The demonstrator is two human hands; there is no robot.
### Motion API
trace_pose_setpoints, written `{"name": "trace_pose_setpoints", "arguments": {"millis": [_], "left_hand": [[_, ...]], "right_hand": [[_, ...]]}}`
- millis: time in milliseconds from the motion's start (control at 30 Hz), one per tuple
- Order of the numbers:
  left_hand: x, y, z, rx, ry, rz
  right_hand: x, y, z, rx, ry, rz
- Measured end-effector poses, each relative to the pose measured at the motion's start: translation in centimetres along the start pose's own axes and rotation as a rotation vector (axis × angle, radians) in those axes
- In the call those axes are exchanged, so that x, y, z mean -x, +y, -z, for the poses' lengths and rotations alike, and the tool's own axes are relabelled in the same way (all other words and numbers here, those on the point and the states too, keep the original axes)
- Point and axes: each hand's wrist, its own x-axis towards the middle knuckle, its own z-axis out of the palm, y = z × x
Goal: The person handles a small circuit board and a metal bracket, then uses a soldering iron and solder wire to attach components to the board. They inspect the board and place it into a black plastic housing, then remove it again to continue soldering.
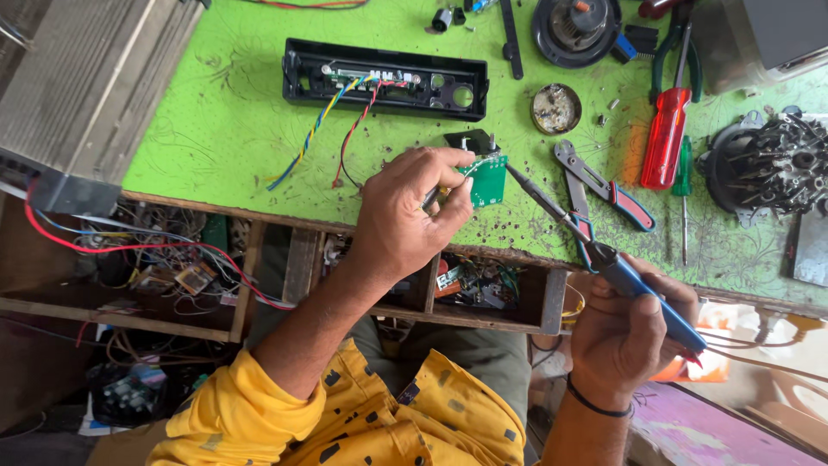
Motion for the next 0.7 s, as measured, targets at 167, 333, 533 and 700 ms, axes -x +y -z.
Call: {"name": "trace_pose_setpoints", "arguments": {"millis": [167,333,533,700], "left_hand": [[0.3,-0.2,-0.1,-0.029,-0.030,-0.048],[0.6,-0.2,-0.5,-0.174,-0.011,-0.180],[0.9,-0.6,-0.6,-0.152,-0.042,-0.157],[0.9,-0.5,-0.6,-0.144,-0.048,-0.118]], "right_hand": [[-0.5,-0.1,0.2,0.019,-0.003,0.041],[-0.4,0.2,0.9,0.003,-0.004,0.015],[-0.6,0.6,0.8,-0.023,-0.006,0.001],[-0.8,0.8,0.7,-0.028,-0.007,-0.012]]}}
